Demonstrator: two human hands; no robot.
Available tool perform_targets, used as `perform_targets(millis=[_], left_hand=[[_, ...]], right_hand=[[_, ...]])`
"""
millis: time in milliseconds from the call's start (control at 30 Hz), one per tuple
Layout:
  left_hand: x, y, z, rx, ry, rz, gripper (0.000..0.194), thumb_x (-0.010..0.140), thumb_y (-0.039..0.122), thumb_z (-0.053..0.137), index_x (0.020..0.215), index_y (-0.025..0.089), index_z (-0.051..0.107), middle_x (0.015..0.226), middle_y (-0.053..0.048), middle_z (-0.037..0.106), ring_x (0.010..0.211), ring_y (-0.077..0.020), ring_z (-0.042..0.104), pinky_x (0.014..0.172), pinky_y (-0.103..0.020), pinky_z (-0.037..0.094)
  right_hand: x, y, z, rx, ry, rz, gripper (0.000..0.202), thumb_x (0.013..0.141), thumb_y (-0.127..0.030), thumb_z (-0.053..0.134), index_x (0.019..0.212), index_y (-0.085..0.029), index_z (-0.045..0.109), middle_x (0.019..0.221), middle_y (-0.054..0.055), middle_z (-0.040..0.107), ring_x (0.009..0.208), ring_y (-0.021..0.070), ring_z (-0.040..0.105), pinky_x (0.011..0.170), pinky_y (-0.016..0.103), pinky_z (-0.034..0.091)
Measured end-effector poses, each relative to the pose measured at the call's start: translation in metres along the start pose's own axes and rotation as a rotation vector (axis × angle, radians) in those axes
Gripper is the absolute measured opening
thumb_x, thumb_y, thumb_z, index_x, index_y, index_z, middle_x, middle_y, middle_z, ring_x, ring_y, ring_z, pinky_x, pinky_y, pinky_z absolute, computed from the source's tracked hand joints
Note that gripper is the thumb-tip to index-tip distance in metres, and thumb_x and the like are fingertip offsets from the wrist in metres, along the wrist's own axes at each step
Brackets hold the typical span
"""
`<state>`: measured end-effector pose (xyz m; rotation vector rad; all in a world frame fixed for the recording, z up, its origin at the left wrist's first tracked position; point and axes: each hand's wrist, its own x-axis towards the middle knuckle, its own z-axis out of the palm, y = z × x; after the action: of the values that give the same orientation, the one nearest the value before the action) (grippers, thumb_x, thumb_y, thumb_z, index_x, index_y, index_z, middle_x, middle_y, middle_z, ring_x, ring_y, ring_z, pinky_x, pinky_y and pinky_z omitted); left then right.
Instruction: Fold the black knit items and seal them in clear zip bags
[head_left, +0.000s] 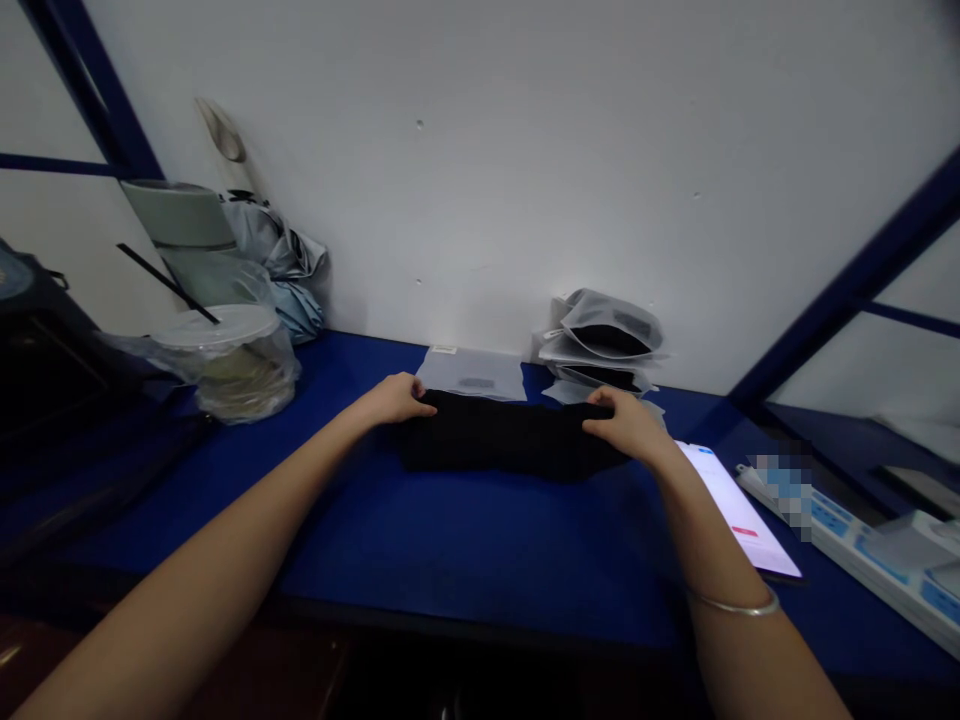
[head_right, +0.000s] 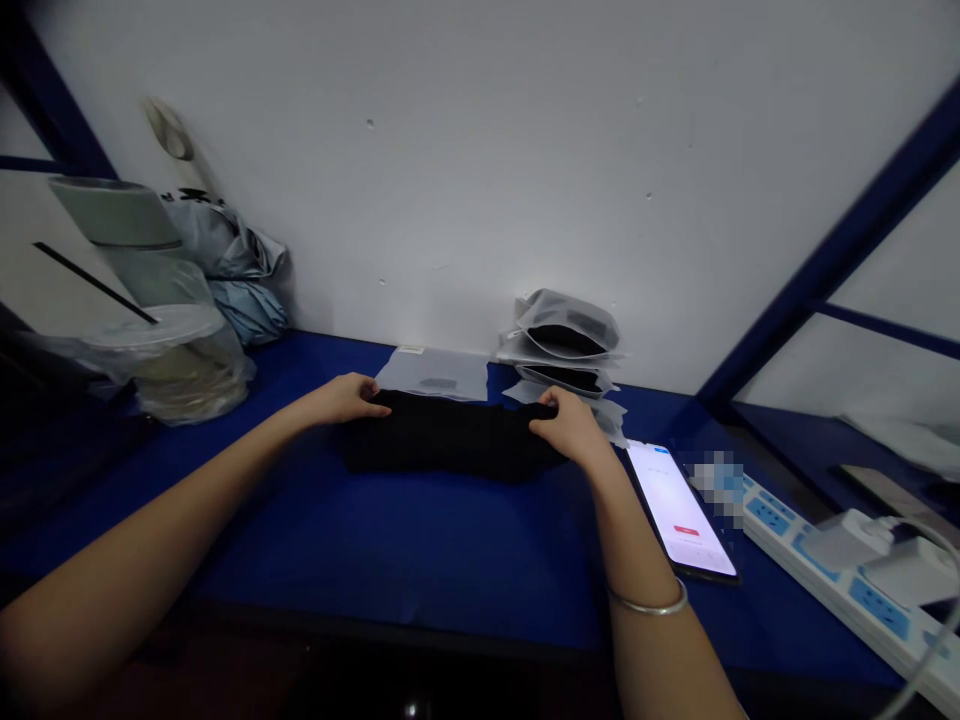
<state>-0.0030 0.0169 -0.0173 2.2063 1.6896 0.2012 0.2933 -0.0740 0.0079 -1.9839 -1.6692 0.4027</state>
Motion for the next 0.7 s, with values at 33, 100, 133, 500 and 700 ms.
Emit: perform_targets(millis=[33, 100, 133, 500, 700], left_hand=[[-0.002, 0.003, 0.000, -0.023, 0.008, 0.008, 0.032, 0.066, 0.040, 0.055, 0.085, 0.013, 0.056, 0.085, -0.009, 0.062, 0.078, -0.0218, 0.058, 0.061, -0.026, 0.039], [-0.006, 0.009, 0.000, -0.097, 0.043, 0.015, 0.031, 0.068, 0.037, 0.052, 0.089, 0.013, 0.054, 0.089, -0.008, 0.060, 0.080, -0.0206, 0.057, 0.062, -0.025, 0.039], [-0.008, 0.012, 0.000, -0.150, 0.054, 0.016, 0.032, 0.070, 0.037, 0.050, 0.092, 0.014, 0.052, 0.090, -0.008, 0.060, 0.080, -0.0200, 0.056, 0.061, -0.025, 0.040], [-0.021, 0.028, 0.003, -0.514, 0.009, 0.124, 0.067, 0.063, 0.032, 0.059, 0.124, 0.019, 0.032, 0.095, -0.006, 0.055, 0.081, -0.0179, 0.054, 0.065, -0.026, 0.043], [-0.018, 0.027, 0.007, -0.492, -0.006, 0.203, 0.061, 0.061, 0.023, 0.057, 0.120, 0.020, 0.040, 0.100, -0.006, 0.055, 0.086, -0.0182, 0.054, 0.071, -0.028, 0.043]], right_hand=[[0.000, -0.003, 0.000, 0.118, 0.029, 0.027, 0.026, 0.059, -0.018, 0.057, 0.085, -0.020, 0.056, 0.078, 0.001, 0.060, 0.065, 0.0135, 0.055, 0.055, 0.024, 0.040], [-0.001, -0.009, 0.001, 0.379, 0.074, 0.066, 0.029, 0.059, -0.019, 0.058, 0.088, -0.020, 0.055, 0.073, -0.001, 0.057, 0.063, 0.0113, 0.052, 0.054, 0.023, 0.038], [-0.002, -0.012, 0.002, 0.501, 0.082, 0.076, 0.031, 0.058, -0.020, 0.059, 0.089, -0.020, 0.055, 0.070, -0.002, 0.055, 0.062, 0.0108, 0.052, 0.053, 0.022, 0.038], [-0.019, -0.045, 0.051, 0.677, -0.214, -0.298, 0.028, 0.073, -0.025, 0.052, 0.099, -0.018, 0.051, 0.097, 0.006, 0.060, 0.074, 0.0111, 0.061, 0.078, 0.030, 0.047], [-0.017, -0.036, 0.061, 0.427, -0.047, -0.351, 0.034, 0.067, -0.001, 0.033, 0.090, -0.017, 0.052, 0.098, 0.007, 0.052, 0.083, 0.0121, 0.058, 0.071, 0.027, 0.050]])
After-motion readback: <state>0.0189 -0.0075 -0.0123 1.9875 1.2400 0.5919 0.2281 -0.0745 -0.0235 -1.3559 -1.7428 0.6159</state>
